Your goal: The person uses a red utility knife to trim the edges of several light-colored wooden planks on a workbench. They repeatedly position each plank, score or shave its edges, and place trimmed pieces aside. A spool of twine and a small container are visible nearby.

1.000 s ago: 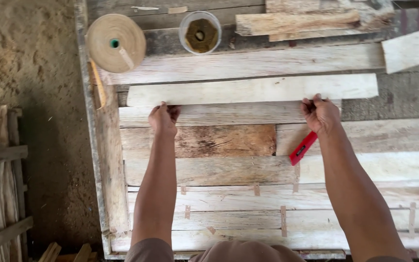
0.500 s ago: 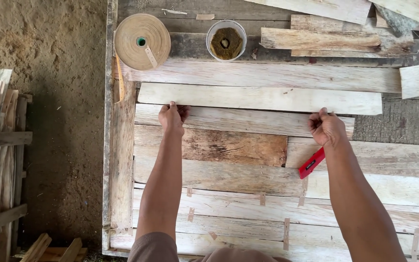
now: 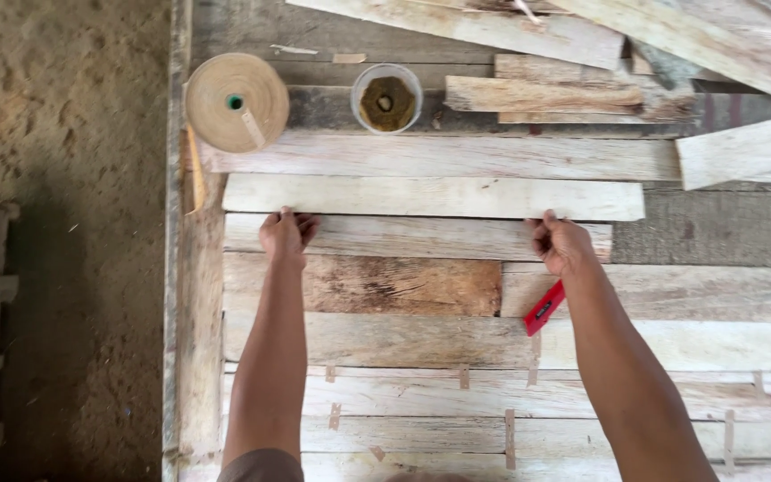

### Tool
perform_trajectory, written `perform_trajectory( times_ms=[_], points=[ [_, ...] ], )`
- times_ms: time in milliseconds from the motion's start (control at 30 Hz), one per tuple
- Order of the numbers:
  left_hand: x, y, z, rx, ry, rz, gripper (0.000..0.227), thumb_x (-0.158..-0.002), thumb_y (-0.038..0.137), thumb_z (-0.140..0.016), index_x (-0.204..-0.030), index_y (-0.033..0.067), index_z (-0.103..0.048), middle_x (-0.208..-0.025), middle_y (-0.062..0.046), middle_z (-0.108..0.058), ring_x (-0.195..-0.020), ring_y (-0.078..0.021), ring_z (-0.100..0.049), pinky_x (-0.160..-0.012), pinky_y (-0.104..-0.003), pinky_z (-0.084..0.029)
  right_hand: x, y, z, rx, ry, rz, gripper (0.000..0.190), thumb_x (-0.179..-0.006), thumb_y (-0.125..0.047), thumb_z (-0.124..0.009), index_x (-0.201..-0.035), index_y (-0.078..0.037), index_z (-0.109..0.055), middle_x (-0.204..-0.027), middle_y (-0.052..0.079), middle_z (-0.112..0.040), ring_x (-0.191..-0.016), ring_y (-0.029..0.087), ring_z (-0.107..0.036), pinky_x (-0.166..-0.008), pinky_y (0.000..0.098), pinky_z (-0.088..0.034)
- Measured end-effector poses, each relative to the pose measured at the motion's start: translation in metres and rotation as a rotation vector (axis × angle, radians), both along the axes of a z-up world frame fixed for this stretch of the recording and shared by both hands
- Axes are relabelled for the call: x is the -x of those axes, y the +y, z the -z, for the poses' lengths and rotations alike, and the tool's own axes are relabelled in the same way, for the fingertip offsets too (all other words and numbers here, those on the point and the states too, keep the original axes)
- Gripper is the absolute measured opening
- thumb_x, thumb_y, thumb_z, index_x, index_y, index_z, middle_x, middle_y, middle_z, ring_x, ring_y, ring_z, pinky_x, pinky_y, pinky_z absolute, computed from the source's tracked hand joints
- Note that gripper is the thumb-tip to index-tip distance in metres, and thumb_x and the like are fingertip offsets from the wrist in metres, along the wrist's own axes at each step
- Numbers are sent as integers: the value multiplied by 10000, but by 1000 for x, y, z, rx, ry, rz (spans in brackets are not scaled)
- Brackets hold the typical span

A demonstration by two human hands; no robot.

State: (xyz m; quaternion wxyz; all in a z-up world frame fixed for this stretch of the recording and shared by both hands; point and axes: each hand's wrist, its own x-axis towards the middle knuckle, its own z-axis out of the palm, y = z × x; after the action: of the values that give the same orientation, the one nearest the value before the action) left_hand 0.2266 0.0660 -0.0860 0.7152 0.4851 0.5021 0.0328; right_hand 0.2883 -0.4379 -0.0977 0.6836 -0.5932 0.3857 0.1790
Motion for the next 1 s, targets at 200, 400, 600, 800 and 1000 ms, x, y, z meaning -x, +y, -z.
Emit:
perform_trajectory(
  times_ms=[200, 400, 600, 800, 1000],
  points=[
    [5, 11, 8, -94, 61, 73, 230, -1079, 292, -478, -1124, 80, -553, -821, -125, -730, -638, -233, -764, -587, -326, -684, -2, -1, 8, 111, 32, -48, 239, -1030, -368, -647, -975, -136, -621, -740, 41, -725, -534, 97, -662, -472, 271, -603],
    [5, 8, -6, -115, 93, 97, 247, -1084, 301, -465, -1133, 66, -522, -800, -127, -717, -618, -241, -755, -556, -319, -677, -1, -4, 4, 188, 32, -110, 302, -992, -423, -707, -944, -128, -666, -763, 73, -750, -528, 134, -695, -462, 314, -619],
    [5, 3, -13, -208, 148, 119, 265, -1079, 298, -458, -1085, 45, -539, -757, -134, -708, -540, -223, -719, -485, -277, -637, -3, -2, 16, 306, 10, -172, 323, -1000, -409, -697, -917, -99, -659, -683, 91, -711, -465, 170, -661, -421, 334, -599],
    [13, 9, -4, -561, 227, 249, 259, -1045, 319, -581, -975, 71, -610, -651, -95, -696, -458, -190, -696, -370, -294, -598, -3, -19, 42, 323, -39, -183, 312, -996, -410, -707, -961, -106, -644, -670, 82, -675, -459, 162, -623, -408, 316, -565],
    [33, -26, 1, -1545, 150, 424, 580, -812, 461, -725, -1302, 162, -644, -1373, -136, -575, -1211, -361, -508, -864, -548, -421, -22, -128, 93, 1189, -424, -154, 217, -950, -364, -812, -957, -151, -770, -882, 64, -711, -809, 262, -666, -723, 435, -510]
  ],
)
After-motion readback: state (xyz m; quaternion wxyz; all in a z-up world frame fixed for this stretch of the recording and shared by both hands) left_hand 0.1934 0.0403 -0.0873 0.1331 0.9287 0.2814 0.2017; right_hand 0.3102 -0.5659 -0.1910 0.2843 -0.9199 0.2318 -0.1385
